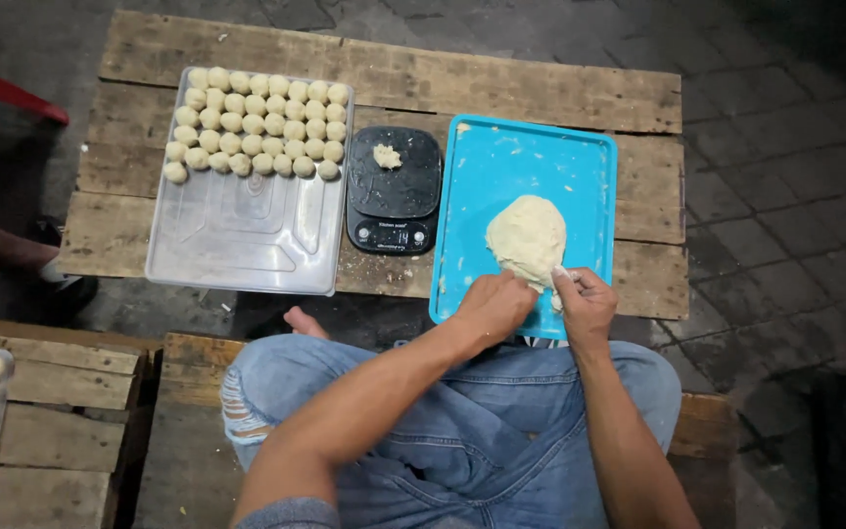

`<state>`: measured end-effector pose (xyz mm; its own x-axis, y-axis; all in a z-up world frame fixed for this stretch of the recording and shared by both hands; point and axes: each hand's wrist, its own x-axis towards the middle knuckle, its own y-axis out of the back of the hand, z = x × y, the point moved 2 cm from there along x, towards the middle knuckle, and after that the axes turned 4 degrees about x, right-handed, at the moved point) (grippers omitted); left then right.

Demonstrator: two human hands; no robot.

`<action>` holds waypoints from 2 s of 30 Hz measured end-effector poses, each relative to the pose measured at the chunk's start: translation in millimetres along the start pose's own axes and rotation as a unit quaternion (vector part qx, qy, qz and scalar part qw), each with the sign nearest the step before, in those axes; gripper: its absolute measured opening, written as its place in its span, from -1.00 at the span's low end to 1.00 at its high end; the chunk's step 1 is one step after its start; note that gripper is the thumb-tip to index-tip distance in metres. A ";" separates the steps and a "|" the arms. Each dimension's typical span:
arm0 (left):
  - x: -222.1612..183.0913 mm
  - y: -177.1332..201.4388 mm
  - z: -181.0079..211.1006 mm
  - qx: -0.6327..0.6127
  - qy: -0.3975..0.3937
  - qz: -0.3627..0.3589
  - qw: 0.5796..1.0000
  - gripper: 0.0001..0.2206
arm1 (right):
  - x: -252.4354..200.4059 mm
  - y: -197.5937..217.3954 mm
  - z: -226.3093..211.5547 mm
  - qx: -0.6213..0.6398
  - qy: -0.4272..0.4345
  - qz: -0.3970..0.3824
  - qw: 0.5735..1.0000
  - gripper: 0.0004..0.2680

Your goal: Weighing small portions of dough on a digital scale and rolling them into balls by hand.

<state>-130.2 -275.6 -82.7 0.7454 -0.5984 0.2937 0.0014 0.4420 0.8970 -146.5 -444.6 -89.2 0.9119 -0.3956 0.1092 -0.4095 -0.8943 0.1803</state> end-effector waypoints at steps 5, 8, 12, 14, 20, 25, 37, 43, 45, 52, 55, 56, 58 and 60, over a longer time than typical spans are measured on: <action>6.4 -4.2 -10.9 -0.027 0.038 -0.031 0.998 -0.92 | 0.4 -2.3 -6.5 -0.005 0.001 -0.017 1.000 -0.88; 9.7 19.4 -13.6 -0.037 0.063 -0.002 0.997 -0.93 | -1.6 -3.6 -15.1 -0.040 0.014 -0.017 0.999 -0.87; 12.3 30.1 -22.6 -0.038 0.071 0.006 0.997 -0.94 | -5.3 -7.4 -21.6 -0.037 0.010 -0.001 0.999 -0.89; 17.4 39.4 -28.5 -0.036 0.101 0.019 0.994 -0.90 | -4.5 -3.3 -25.1 -0.075 0.028 0.045 0.996 -0.93; 17.7 85.7 -54.2 -0.048 0.172 0.057 0.982 -0.85 | 3.6 5.6 -21.7 -0.154 -0.023 0.126 0.980 -0.89; 12.2 54.1 -33.5 -0.036 0.142 -0.002 0.989 -0.90 | -24.0 2.2 -46.1 -0.377 -0.088 0.021 0.922 -0.77; 1.4 18.4 -21.8 -0.010 0.079 -0.053 0.995 -0.88 | -22.2 -6.8 -21.0 -0.461 -0.011 -0.060 0.885 -0.67; -6.1 1.7 -22.3 0.001 0.051 -0.066 0.997 -0.92 | -14.0 12.1 2.2 -0.277 -0.127 -0.071 0.950 -0.72; -6.8 4.6 -21.6 0.004 0.054 -0.068 0.996 -0.92 | -16.7 13.2 -11.5 -0.183 -0.143 -0.090 0.969 -0.76; 14.5 75.1 -6.2 -0.174 0.144 -0.090 0.970 -0.67 | -16.2 14.6 -12.9 0.186 -0.073 -0.041 0.979 -0.93; 19.6 90.8 1.8 -0.236 0.100 -0.011 0.966 -0.55 | -13.3 16.3 3.6 0.245 -0.031 -0.048 0.968 -0.93; 17.9 91.8 3.8 -0.255 0.051 0.052 0.964 -0.50 | -15.0 15.3 8.4 0.244 -0.022 -0.068 0.967 -0.87; 17.5 94.3 9.4 -0.212 0.029 0.071 0.974 -0.60 | -17.8 5.8 -0.7 0.273 -0.052 -0.090 0.956 -0.85; 16.5 86.9 8.1 -0.168 0.006 0.091 0.981 -0.70 | -18.4 0.5 -9.4 0.300 -0.081 -0.114 0.944 -0.81</action>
<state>-123.2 -252.5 2.7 0.7617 -0.4816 0.4334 0.0858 0.7380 0.6693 -163.7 -435.8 -81.9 0.9865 -0.1621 -0.0243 -0.1577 -0.8980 -0.4107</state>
